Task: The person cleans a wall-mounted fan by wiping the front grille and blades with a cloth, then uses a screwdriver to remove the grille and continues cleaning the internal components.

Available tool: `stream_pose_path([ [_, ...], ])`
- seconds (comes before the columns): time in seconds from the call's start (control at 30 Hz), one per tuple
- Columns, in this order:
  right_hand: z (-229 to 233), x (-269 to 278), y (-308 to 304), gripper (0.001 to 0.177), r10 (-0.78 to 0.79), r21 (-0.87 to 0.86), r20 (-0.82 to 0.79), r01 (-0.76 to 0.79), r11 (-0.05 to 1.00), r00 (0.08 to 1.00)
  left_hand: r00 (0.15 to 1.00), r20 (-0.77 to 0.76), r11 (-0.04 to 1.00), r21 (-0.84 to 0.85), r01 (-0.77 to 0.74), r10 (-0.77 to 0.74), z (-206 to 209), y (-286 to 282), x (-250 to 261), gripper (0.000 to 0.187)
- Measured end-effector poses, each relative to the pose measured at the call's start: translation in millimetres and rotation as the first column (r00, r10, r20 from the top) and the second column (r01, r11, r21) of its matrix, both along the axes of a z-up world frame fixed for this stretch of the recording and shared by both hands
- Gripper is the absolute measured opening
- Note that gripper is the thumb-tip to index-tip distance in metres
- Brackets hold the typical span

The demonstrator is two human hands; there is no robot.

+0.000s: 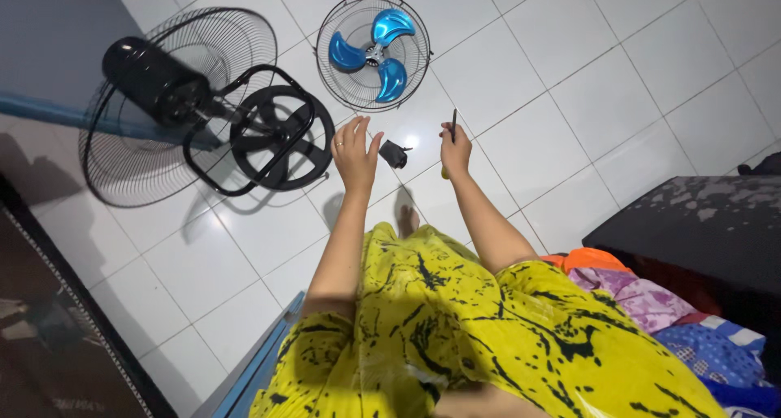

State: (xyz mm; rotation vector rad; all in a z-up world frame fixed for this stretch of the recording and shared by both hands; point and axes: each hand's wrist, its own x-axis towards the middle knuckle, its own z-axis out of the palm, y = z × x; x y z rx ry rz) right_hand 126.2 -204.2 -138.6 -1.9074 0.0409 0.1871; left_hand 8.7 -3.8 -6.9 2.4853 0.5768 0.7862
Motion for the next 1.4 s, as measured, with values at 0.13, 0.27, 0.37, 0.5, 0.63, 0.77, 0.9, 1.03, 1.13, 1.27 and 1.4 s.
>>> stream_pose_path([
  [0.13, -7, 7, -4, 0.021, -0.006, -0.075, -0.058, 0.001, 0.997, 0.998, 0.999, -0.035, 0.999, -0.042, 0.016, -0.017, -15, -4, 13, 0.040],
  [0.27, -14, 8, -5, 0.021, -0.010, -0.125, -0.111, -0.004, 0.992, 0.994, 0.997, -0.071, 0.996, -0.084, 0.008, -0.014, -33, -5, 20, 0.041],
  [0.37, -22, 7, -1, 0.021, -0.021, -0.107, -0.103, 0.010, 0.994, 0.994, 0.994, -0.108, 0.992, -0.127, 0.016, -0.030, -49, -2, 22, 0.041],
  [0.5, -36, 8, 8, 0.021, -0.026, -0.148, -0.083, 0.013, 0.989, 0.996, 0.992, -0.118, 0.980, -0.197, 0.024, -0.048, -74, 7, 27, 0.042],
  [0.63, -58, 6, 12, 0.021, -0.023, -0.161, -0.104, 0.007, 0.987, 0.994, 0.985, -0.160, 0.941, -0.338, 0.000, -0.057, -108, 16, 27, 0.040],
  [0.77, -87, 6, 17, 0.022, -0.039, -0.167, -0.133, 0.016, 0.986, 0.990, 0.980, -0.192, 0.919, -0.393, -0.028, -0.052, -150, 25, 28, 0.038],
  [0.9, -122, 5, 23, 0.021, -0.068, -0.140, -0.197, 0.040, 0.989, 0.978, 0.980, -0.194, 0.905, -0.423, -0.049, -0.038, -199, 31, 25, 0.035],
  [1.03, -158, 8, 30, 0.020, -0.053, -0.086, -0.136, 0.041, 0.995, 0.989, 0.994, -0.106, 0.916, -0.400, -0.014, -0.031, -252, 33, 26, 0.034],
  [1.13, -185, 7, 32, 0.020, -0.061, -0.130, -0.192, 0.037, 0.991, 0.980, 0.982, -0.187, 0.908, -0.416, -0.047, -0.034, -291, 33, 27, 0.035],
  [1.27, -225, 4, 44, 0.020, -0.066, -0.130, -0.217, 0.039, 0.991, 0.974, 0.994, -0.112, 0.924, -0.382, -0.028, -0.016, -341, 33, 24, 0.036],
  [1.4, -266, -6, 50, 0.020, -0.064, -0.112, -0.283, 0.033, 0.993, 0.957, 0.979, -0.203, 0.861, -0.495, -0.112, 0.010, -394, 28, 23, 0.031],
])
